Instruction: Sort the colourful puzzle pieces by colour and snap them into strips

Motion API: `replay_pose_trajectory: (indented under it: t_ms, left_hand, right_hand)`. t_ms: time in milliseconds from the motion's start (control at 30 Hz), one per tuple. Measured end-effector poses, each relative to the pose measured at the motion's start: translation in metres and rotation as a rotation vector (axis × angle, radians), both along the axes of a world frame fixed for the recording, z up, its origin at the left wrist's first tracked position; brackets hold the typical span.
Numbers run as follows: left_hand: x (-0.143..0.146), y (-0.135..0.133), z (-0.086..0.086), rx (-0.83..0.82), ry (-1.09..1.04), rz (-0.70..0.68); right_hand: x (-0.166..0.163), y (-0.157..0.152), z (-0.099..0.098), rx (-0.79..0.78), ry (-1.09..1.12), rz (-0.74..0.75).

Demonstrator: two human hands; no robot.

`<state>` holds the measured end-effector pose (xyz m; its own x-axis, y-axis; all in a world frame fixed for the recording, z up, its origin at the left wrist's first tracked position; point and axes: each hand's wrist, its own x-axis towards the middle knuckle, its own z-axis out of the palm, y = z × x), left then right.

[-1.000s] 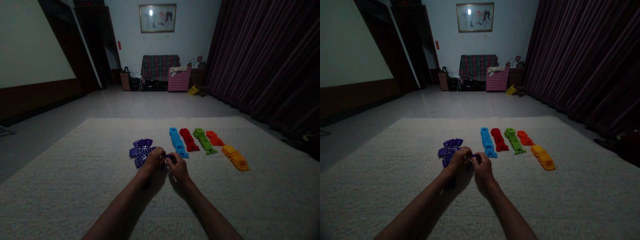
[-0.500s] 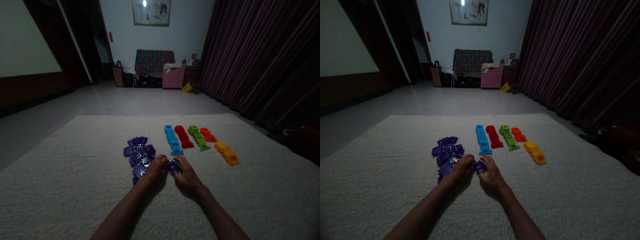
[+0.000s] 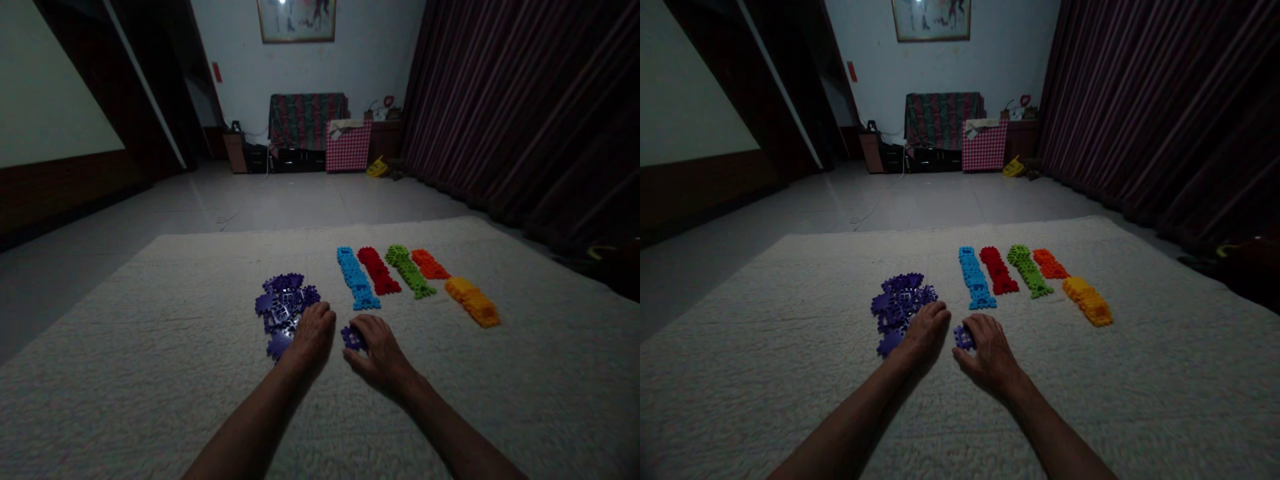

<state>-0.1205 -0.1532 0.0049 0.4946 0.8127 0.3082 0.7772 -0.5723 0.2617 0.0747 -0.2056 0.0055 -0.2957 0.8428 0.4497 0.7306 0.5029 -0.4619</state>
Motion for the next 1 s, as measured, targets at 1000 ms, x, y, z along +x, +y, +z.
replay_pose_trajectory:
  t_ms: [1000]
  left_hand:
    - [-0.041,0.041,0.003,-0.012,-0.355,0.08]
  right_hand:
    - [-0.009,0.008,0.005,0.015,0.015,-0.004]
